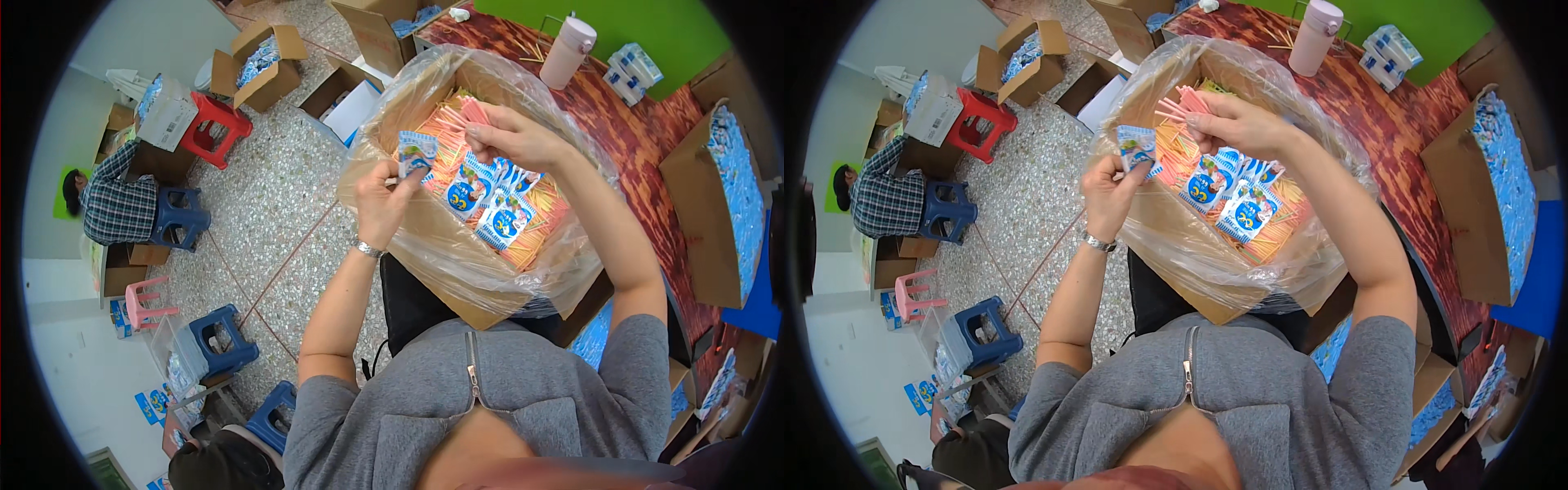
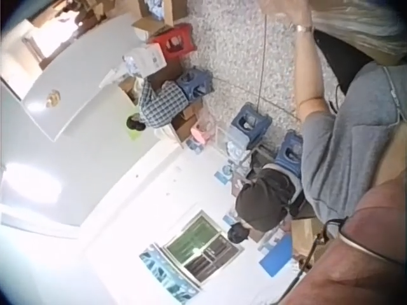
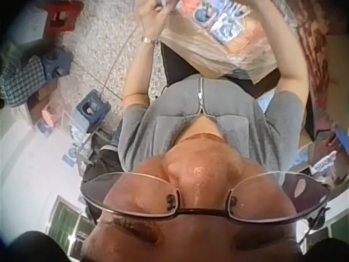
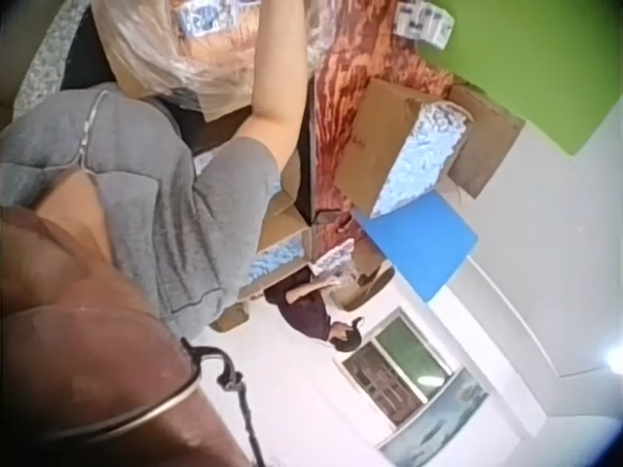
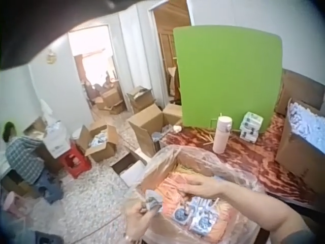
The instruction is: The recorder is organizing and inspecting small blue packets within a cardboard box filled with shredded material.
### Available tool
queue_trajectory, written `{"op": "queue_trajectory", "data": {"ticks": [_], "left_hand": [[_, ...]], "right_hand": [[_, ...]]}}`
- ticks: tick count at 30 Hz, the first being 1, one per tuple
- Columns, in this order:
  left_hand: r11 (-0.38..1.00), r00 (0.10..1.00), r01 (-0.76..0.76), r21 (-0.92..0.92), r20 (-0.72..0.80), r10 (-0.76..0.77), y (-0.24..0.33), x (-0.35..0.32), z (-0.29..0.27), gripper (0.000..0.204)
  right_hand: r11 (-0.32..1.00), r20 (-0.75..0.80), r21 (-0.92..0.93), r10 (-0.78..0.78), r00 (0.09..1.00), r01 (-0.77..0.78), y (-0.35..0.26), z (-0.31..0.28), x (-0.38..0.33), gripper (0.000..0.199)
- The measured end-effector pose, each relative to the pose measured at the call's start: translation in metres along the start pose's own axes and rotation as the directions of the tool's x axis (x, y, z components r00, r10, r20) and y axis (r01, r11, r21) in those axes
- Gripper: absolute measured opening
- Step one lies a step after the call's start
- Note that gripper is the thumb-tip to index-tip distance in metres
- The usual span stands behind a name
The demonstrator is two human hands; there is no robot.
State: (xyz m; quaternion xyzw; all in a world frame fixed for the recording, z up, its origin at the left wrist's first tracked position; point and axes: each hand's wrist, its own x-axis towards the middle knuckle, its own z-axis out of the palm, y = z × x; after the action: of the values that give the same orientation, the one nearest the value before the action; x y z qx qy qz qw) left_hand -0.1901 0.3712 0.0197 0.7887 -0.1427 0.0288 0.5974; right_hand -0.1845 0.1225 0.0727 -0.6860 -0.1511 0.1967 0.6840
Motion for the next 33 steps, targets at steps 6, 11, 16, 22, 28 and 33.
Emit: {"op": "queue_trajectory", "data": {"ticks": [6, 11, 16, 22, 28, 33], "left_hand": [[0.962, 0.982, -0.161, 0.222, -0.064, 0.179, 0.003, 0.002, 0.008, 0.023], [0.942, 0.958, -0.242, 0.232, -0.095, 0.270, 0.006, 0.000, 0.009, 0.026], [0.906, 0.938, -0.301, 0.297, -0.078, 0.337, 0.014, 0.000, 0.008, 0.024], [0.808, 0.878, -0.442, 0.388, 0.002, 0.479, 0.015, -0.003, 0.007, 0.021], [0.834, 0.890, -0.434, 0.340, 0.022, 0.455, 0.017, -0.007, 0.011, 0.020], [0.993, 0.992, -0.116, -0.017, 0.037, 0.117, 0.008, -0.007, 0.019, 0.021]], "right_hand": [[0.825, 0.013, -0.564, -0.035, 0.999, 0.036, -0.070, 0.016, -0.019, 0.019], [0.575, 0.099, -0.816, 0.043, 0.994, 0.056, -0.092, 0.023, -0.011, 0.022], [0.316, 0.224, -0.935, 0.165, 0.961, 0.163, -0.097, 0.024, 0.000, 0.028], [0.153, 0.131, -0.986, 0.464, 0.876, 0.067, -0.107, 0.027, 0.022, 0.035], [-0.043, 0.124, -0.986, 0.479, 0.869, 0.164, -0.118, 0.040, 0.029, 0.039], [0.142, 0.246, -0.959, -0.006, 0.969, 0.245, -0.109, 0.038, 0.000, 0.043]]}}
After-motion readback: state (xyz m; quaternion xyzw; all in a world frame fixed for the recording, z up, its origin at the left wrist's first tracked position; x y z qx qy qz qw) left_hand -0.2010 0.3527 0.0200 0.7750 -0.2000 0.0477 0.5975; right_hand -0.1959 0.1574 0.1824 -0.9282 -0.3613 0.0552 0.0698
